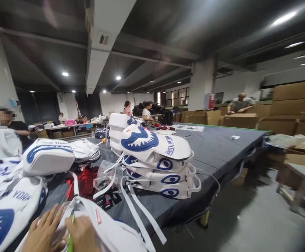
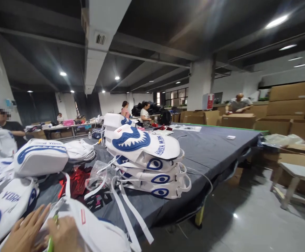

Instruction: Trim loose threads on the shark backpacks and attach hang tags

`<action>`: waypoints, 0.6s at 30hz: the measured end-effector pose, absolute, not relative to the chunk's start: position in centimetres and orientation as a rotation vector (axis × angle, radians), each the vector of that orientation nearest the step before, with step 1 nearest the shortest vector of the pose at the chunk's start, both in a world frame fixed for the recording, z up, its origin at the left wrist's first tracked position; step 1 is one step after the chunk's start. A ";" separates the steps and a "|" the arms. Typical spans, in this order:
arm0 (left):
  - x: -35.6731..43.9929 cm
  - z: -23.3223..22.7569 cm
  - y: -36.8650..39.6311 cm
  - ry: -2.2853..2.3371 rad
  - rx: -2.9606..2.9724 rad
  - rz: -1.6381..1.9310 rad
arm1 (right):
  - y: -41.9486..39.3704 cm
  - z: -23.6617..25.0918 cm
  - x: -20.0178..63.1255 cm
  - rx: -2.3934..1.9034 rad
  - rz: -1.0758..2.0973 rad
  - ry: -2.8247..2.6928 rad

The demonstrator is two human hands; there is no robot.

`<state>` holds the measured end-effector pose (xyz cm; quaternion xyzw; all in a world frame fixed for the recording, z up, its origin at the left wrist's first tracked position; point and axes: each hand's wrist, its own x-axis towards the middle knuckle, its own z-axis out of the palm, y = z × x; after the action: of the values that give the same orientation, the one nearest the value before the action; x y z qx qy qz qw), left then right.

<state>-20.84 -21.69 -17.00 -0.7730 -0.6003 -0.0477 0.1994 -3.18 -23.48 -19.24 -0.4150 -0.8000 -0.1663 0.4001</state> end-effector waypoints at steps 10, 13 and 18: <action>-19.8 -14.8 -23.2 -1.683 -2.237 -0.164 | -22.4 -15.0 -6.9 -1.773 -0.204 -2.427; -20.1 -14.1 -23.4 -1.740 -2.302 -0.150 | -22.4 -15.2 -7.8 -1.851 -0.217 -2.463; -21.3 -12.9 -22.9 -1.867 -2.382 -0.013 | -22.0 -15.2 -6.9 -1.745 -0.148 -2.582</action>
<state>-21.29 -22.94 -12.85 -0.7856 -0.6160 -0.0042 0.0575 -6.92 -21.98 -15.15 -0.5592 -0.8276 -0.0474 0.0108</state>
